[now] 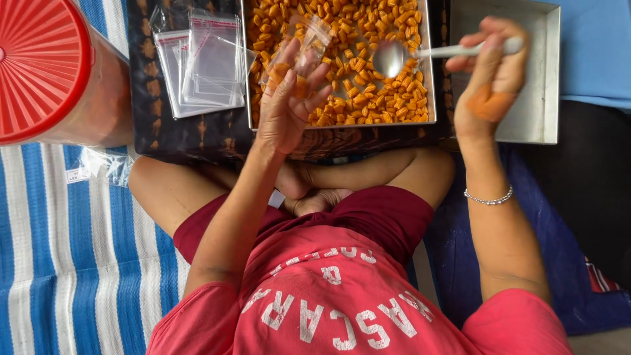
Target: The person is manually filling small plastic bags with orange snacks from a metal tray using a spoon.
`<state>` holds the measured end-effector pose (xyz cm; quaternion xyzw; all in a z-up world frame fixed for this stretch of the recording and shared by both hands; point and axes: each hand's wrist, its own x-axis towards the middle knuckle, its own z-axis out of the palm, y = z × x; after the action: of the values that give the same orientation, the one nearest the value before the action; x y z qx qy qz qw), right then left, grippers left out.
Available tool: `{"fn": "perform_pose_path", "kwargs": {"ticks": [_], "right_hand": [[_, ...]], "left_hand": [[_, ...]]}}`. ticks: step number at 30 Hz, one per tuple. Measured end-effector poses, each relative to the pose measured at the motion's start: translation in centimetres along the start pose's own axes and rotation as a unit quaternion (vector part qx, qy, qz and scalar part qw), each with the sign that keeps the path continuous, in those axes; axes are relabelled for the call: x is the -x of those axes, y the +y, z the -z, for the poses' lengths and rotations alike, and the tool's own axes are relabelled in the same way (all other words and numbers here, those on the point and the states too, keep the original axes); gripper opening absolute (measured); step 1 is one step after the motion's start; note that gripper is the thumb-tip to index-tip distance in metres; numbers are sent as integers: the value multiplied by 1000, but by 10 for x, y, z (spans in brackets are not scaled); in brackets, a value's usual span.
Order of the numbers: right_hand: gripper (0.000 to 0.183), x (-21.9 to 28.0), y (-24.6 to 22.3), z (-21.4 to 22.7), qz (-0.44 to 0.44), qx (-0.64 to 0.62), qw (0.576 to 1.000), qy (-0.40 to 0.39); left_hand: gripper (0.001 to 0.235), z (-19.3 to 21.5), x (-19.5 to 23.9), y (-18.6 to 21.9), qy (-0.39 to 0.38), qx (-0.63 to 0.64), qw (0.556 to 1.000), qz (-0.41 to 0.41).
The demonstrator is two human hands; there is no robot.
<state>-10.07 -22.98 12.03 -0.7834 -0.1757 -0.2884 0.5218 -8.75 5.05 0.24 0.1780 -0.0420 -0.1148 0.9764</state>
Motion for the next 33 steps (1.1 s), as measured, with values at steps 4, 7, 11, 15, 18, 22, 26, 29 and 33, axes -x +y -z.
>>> {"fn": "perform_pose_path", "kwargs": {"ticks": [4,7,11,15,18,22,26,29,33], "right_hand": [[23,26,19,0,-29,95,995,3],[23,37,26,-3,-48,71,996,31],[28,51,37,-23,-129,-9,990,51],[27,61,33,-62,-185,-113,976,25],[29,62,38,-79,-270,-195,943,17],[29,52,36,-72,-288,-235,928,33],[25,40,34,-52,-259,-255,930,55],[22,27,29,-34,-218,-236,944,71],[28,0,2,-21,-194,-197,955,105]], "left_hand": [[44,12,-7,25,-12,-36,999,-6],[70,2,-11,39,-46,-15,999,12],[75,-2,-17,43,-30,35,998,47],[70,-2,-15,42,0,26,998,55],[66,4,-16,41,4,37,998,58],[69,0,-21,43,15,48,997,53],[67,-1,-28,36,17,53,997,46],[67,1,-30,28,18,43,998,50],[66,-2,-29,27,-4,42,997,72]]}}
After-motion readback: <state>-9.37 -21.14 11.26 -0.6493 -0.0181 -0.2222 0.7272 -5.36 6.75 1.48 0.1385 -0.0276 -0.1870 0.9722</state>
